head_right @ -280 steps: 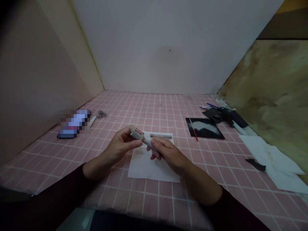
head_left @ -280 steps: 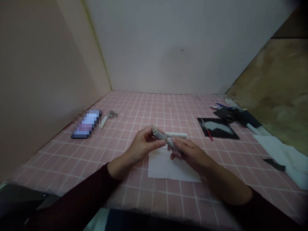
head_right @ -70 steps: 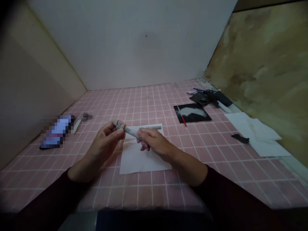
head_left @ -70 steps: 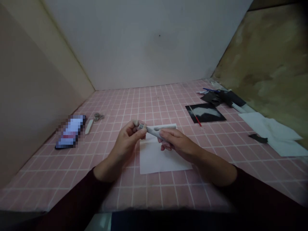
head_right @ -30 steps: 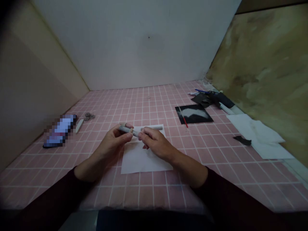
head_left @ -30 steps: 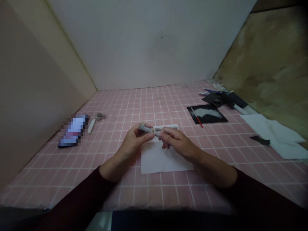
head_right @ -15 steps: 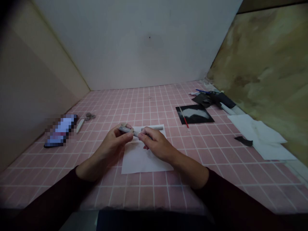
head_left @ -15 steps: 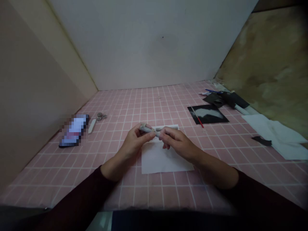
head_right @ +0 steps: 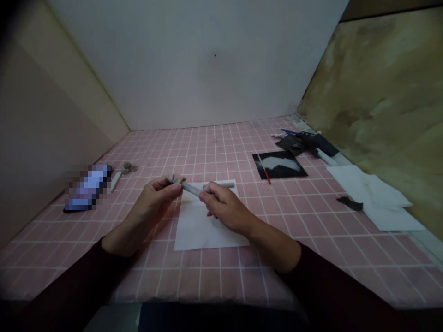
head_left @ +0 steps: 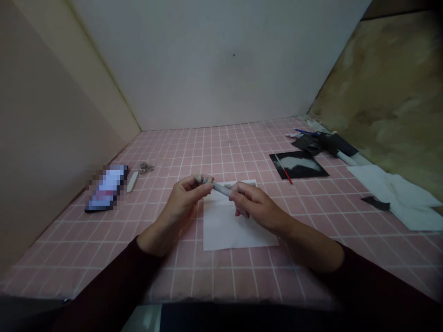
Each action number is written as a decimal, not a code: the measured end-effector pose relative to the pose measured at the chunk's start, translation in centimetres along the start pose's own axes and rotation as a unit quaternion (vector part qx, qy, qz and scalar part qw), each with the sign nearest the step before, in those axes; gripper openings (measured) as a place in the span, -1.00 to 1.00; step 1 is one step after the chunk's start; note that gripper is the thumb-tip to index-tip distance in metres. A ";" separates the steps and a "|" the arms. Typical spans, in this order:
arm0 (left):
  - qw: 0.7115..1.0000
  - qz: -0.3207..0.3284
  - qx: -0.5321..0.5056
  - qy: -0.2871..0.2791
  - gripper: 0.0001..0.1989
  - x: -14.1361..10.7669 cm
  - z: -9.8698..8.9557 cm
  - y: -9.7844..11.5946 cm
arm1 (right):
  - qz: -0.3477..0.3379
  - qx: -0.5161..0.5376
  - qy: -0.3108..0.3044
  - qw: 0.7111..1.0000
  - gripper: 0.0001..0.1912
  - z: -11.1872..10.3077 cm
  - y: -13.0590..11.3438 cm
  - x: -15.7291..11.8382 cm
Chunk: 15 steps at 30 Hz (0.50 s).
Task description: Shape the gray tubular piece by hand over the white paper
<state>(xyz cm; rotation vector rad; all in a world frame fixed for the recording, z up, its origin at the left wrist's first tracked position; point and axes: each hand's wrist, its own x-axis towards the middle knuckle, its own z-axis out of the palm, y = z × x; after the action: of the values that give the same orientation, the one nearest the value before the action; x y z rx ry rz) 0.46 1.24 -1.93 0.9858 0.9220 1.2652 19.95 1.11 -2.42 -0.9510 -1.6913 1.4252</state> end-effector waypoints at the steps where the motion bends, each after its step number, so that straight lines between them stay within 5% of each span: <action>1: 1.000 -0.016 -0.005 -0.016 -0.79 0.0 0.0 0.0 | -0.004 0.000 -0.003 1.000 -0.59 0.0 -0.1 0.0; 4: 0.997 -0.050 -0.011 -0.051 -0.77 -0.1 0.1 -0.1 | -0.013 0.002 -0.013 1.000 -0.62 0.0 -0.2 -0.1; 8: 0.999 0.039 0.009 0.008 -0.83 0.0 -0.2 0.0 | 0.002 0.022 -0.007 1.000 -0.63 -0.1 -0.1 -0.1; 13: 0.995 -0.052 -0.008 -0.086 -0.79 -0.1 0.0 -0.1 | 0.009 0.077 -0.045 0.996 -0.60 -0.1 0.2 0.0; 15: 0.999 -0.013 -0.001 -0.044 -0.80 0.0 0.0 0.0 | 0.010 0.095 -0.046 0.994 -0.61 -0.1 0.3 0.0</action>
<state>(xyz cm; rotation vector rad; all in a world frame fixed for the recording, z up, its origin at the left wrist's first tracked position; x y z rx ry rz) 0.45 1.20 -1.94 1.0173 0.8615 1.1915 20.08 1.20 -2.68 -0.8107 -1.5822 1.6324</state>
